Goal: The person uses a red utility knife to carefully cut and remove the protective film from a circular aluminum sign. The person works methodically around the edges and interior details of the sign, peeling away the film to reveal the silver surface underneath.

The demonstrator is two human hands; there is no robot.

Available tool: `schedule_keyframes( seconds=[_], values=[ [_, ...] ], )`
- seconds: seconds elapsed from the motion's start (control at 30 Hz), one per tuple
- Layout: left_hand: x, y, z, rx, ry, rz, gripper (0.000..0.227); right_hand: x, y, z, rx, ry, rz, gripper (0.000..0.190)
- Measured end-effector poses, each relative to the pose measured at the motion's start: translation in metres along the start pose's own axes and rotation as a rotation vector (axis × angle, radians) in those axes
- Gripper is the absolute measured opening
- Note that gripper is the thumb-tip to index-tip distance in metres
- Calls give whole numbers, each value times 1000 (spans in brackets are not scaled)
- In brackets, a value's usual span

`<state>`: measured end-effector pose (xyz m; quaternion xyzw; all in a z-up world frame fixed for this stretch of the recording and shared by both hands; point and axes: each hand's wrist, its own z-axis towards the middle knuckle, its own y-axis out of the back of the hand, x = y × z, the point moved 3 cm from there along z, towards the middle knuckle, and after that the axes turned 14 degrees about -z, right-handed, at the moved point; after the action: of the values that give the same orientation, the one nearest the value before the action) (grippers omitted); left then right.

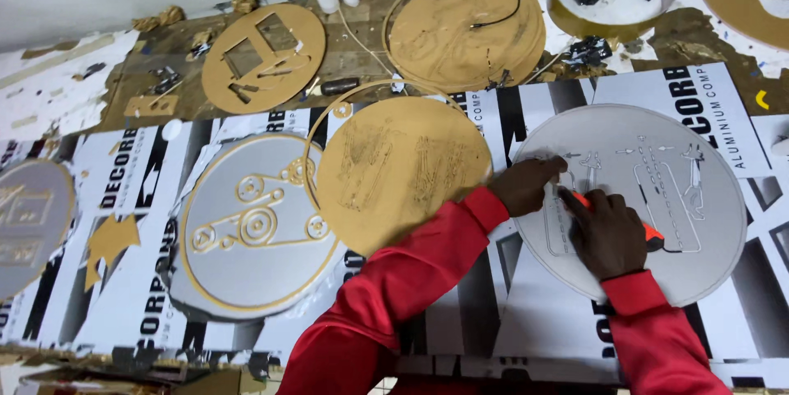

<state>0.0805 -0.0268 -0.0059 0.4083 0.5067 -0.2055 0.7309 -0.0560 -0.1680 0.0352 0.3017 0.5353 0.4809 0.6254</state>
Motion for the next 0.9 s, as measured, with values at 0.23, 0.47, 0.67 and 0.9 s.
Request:
schedule_keyframes(
  seconds=[0.23,0.47,0.67,0.9],
  values=[
    [14,-5,6,71,46,48,68,7,-20,-7,19,-61,-56,87],
    [3,-1,3,69,34,81,66,8,-19,-6,-60,-84,-6,88],
    [-3,0,-2,-10,-16,99,64,7,-28,-16,-142,-109,46,79],
    [-9,11,6,-154,-73,12,52,7,-4,-4,-48,-73,39,71]
  ],
)
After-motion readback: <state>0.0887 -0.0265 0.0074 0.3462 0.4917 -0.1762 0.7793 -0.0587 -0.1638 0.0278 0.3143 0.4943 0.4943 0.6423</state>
